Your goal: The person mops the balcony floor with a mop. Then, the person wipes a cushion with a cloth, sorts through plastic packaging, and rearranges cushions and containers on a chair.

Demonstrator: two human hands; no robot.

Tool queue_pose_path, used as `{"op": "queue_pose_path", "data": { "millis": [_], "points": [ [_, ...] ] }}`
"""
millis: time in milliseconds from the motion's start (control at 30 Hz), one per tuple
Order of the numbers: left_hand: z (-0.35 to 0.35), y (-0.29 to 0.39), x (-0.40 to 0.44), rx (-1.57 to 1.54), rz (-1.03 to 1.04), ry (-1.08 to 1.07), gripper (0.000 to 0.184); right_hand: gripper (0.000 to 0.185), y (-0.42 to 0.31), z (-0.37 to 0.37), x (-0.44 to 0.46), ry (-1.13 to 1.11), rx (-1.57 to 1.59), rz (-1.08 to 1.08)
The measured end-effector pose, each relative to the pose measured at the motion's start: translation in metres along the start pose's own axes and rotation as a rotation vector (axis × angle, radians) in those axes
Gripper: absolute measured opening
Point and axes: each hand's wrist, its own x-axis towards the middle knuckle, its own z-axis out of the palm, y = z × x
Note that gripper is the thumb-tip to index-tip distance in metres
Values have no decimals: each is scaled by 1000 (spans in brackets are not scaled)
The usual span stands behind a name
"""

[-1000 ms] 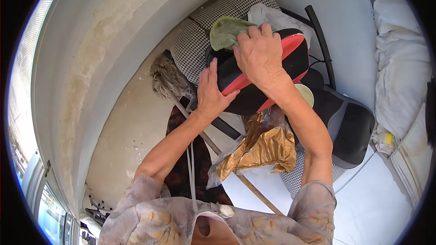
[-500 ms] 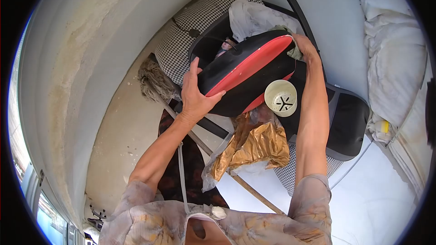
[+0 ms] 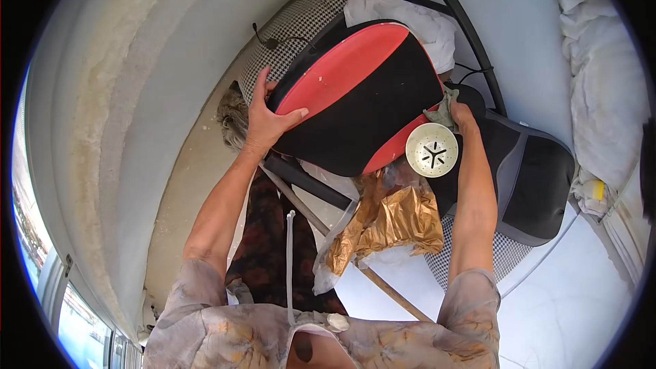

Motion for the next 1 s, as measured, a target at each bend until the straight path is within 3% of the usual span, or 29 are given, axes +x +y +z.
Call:
{"op": "queue_pose_path", "data": {
  "millis": [33,133,367,567,667,833,900,967,1000],
  "points": [
    [-2,-3,6,7,-56,-7,112,61,-2,7,-25,-20,21,80],
    [2,-20,29,-10,-249,-41,110,60,13,15,-28,80,-320,-203],
    [-9,-66,27,-172,-452,-111,105,60,-47,23,-89,637,-157,-408],
    [-21,-93,-7,-669,-882,-90,94,49,-90,76,-88,652,19,-614],
    [-18,-102,-15,-766,-899,-22,86,42,-89,156,-101,806,-377,-663],
    [-26,-70,-26,-824,-822,-23,70,39,-94,217,-182,439,-273,-925],
    [-28,-66,-33,-766,-721,-111,78,34,-98,225,-193,257,-120,-1047],
    [-25,-68,-34,-801,-555,-126,95,34,-129,214,-215,248,2,-1137],
    [-24,-63,-36,-747,-530,-129,94,34,-145,206,-229,237,63,-1176]
  ]
}}
